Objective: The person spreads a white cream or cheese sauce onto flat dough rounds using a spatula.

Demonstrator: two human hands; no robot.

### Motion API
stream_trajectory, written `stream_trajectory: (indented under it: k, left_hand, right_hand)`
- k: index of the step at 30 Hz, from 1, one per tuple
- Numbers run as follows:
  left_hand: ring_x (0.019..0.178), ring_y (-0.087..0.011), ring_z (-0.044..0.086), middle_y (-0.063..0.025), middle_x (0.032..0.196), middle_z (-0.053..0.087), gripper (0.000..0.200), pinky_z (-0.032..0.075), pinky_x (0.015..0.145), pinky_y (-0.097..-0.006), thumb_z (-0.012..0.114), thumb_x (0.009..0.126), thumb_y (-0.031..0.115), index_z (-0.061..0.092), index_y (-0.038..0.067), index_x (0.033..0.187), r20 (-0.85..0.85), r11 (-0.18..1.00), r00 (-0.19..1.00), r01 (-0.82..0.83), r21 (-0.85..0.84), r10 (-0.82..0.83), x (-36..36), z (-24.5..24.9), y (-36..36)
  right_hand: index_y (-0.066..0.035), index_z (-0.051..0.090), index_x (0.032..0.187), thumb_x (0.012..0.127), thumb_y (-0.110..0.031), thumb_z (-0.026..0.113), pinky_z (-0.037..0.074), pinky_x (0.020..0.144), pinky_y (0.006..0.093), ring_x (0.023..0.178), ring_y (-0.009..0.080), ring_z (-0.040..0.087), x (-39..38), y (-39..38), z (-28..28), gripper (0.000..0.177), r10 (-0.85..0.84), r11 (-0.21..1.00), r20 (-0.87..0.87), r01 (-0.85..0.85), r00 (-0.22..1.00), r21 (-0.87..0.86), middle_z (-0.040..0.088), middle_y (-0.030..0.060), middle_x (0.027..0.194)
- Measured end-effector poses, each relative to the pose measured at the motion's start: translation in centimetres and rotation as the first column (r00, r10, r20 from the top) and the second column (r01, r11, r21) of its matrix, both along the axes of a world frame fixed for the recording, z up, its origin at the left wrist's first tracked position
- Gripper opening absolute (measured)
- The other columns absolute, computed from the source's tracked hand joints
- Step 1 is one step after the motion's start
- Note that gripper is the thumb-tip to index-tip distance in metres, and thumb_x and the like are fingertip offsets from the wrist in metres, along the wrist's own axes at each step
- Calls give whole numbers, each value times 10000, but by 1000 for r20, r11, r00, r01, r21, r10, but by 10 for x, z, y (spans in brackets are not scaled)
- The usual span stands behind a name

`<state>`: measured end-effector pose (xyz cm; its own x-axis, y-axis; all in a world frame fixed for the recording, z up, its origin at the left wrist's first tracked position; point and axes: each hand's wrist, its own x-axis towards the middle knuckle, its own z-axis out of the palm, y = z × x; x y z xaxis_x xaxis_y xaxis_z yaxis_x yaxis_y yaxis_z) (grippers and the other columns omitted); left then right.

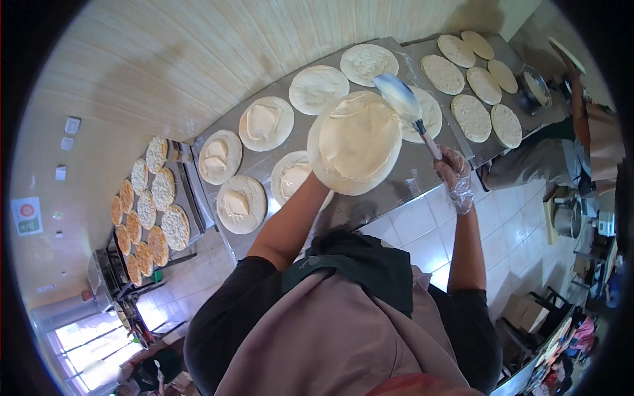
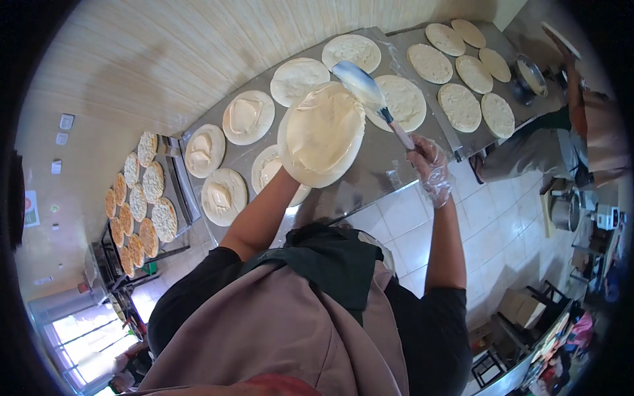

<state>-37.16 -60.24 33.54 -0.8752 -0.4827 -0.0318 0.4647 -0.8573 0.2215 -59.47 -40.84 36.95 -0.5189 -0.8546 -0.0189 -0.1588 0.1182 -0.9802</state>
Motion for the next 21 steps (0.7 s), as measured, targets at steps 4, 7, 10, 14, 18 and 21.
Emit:
stream_trajectory:
  k: [4,7,10,14,18,21]
  left_hand:
    - [1174,-266,487,-114,1323,464,485,429,977,-411,415,941,373,394,92,1336,-26,997,997,-72,-32,71,-1,-28,-8]
    - [1173,-273,488,-120,1321,466,495,430,974,-422,417,936,383,394,92,1336,1,989,990,-142,-37,142,7,-43,-18]
    - [1173,-280,488,-125,1319,469,506,432,970,-432,419,931,393,395,92,1337,42,980,979,-195,-44,197,18,-55,-24]
    - [1172,-286,489,-131,1317,472,516,434,967,-442,420,926,403,395,92,1337,87,975,972,-216,-53,220,23,-58,-31]
    - [1198,-309,469,-135,1333,465,563,387,998,-490,412,902,474,430,102,1324,65,994,997,31,108,-38,15,-73,-43]
    - [1196,-319,471,-145,1316,481,610,377,998,-505,388,892,540,446,105,1316,208,992,971,110,64,-121,5,-108,-56]
  right_hand:
    - [-12,607,1090,769,-44,606,418,623,256,701,110,514,-1,7,-14,323,55,998,-1,-55,999,10,564,27,808]
    - [-6,611,1081,766,-32,605,444,673,278,759,134,539,3,17,-37,316,2,1000,-71,-4,997,-28,577,55,853]
    - [-6,615,1079,770,-19,595,461,703,296,790,187,575,14,27,-40,310,23,999,-180,-29,983,-31,602,118,895]
    - [-24,624,1065,751,-10,585,474,635,314,712,236,603,39,31,-25,316,147,989,-430,-147,891,34,611,140,830]
    - [-53,633,1072,748,-25,583,482,620,327,670,250,598,63,35,-28,328,174,984,-479,-165,860,62,614,138,810]
    - [-60,632,1092,764,-50,583,487,631,340,707,262,610,72,37,-42,331,130,992,-442,-118,887,55,622,144,842]
